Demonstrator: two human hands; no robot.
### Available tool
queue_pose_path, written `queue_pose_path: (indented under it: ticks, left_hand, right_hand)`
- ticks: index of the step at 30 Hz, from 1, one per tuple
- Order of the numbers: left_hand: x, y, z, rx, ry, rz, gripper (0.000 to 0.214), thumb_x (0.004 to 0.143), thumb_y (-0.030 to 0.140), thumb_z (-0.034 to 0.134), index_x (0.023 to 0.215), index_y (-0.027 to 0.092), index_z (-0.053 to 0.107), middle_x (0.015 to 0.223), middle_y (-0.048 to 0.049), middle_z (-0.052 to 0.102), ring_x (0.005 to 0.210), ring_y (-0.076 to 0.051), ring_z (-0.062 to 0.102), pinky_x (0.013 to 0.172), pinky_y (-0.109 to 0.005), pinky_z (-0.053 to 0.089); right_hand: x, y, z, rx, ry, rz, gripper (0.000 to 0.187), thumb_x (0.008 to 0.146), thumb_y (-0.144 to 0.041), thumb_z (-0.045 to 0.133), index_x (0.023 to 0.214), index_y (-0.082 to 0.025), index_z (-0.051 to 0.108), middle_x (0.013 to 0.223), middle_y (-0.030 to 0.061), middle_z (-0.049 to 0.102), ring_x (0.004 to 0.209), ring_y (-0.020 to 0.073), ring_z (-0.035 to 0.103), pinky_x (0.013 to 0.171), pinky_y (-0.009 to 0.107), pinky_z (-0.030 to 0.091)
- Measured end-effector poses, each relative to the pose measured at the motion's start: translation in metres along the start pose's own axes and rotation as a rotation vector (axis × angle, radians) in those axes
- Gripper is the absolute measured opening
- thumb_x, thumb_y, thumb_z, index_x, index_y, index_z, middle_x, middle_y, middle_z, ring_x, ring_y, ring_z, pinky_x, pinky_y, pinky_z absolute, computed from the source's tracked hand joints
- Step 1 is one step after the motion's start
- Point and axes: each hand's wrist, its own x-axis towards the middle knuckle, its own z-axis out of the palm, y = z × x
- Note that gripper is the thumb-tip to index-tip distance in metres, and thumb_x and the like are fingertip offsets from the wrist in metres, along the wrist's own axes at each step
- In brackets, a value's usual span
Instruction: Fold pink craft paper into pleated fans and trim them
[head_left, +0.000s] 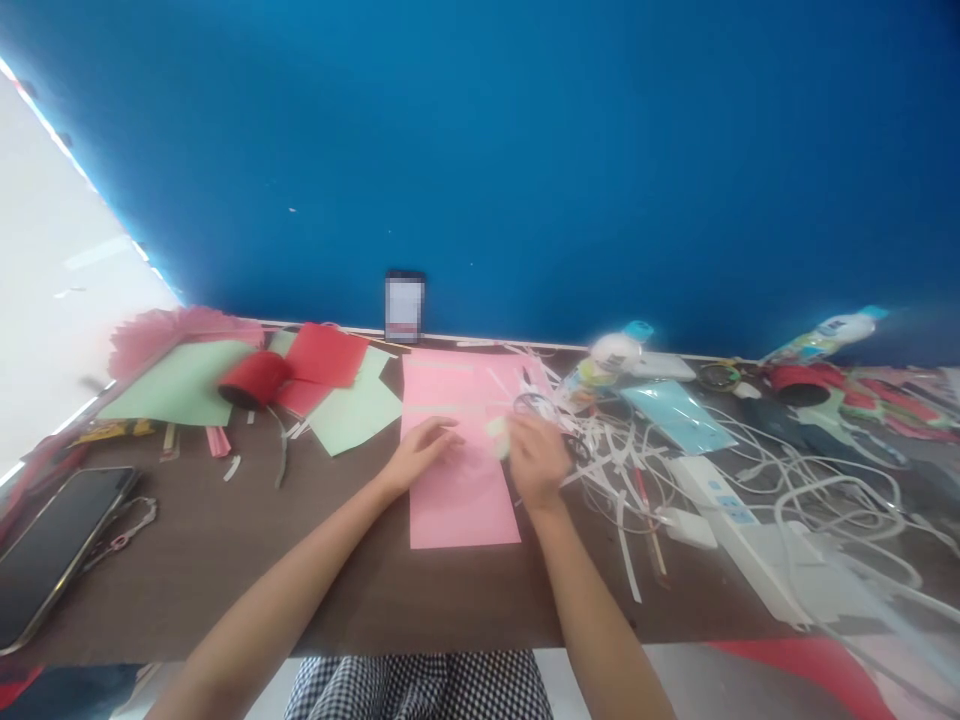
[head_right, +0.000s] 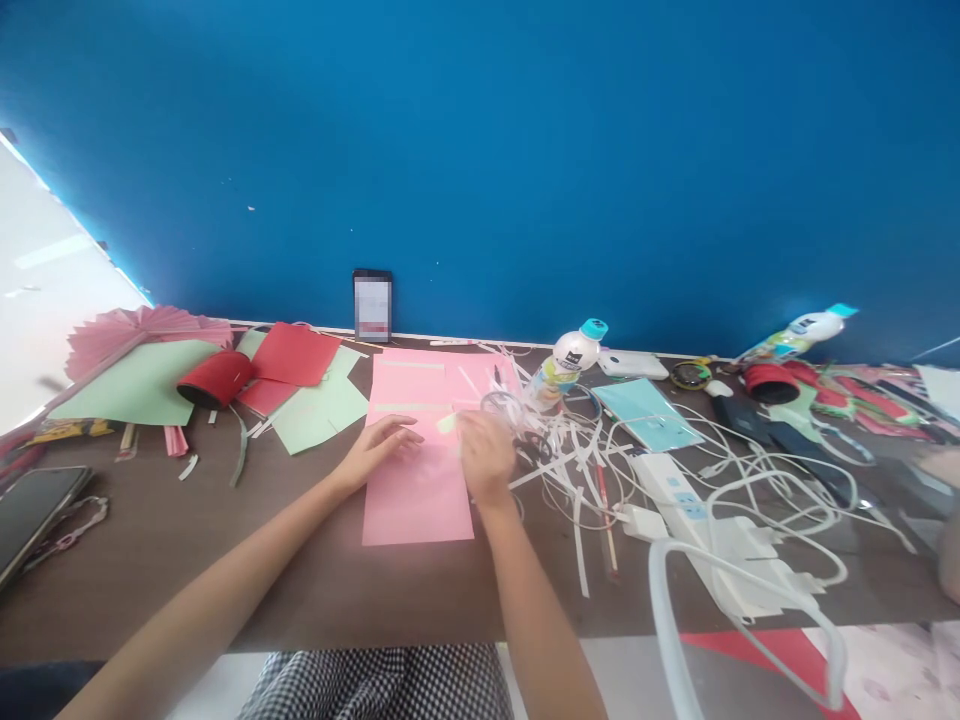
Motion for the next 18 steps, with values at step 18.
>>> queue_pose_path:
  ticks: [18]
  left_hand:
    - [-0.001,0.006,-0.01,-0.408,-0.186,-0.185,0.028,0.069,0.034,0.067,0.082,0.012,0.056,0.07,-0.0088,0.067,0.056,-0.014,0.062,0.051,-0.024,0.05]
  right_hand:
    - [-0.003,0.008,0.018,0.078,-0.245,-0.104,0.025,0.084,-0.017,0.042,0.086,-0.021,0.067,0.083,0.0055,0.069,0.083,0.0191,0.06,0.079,0.037,0.044]
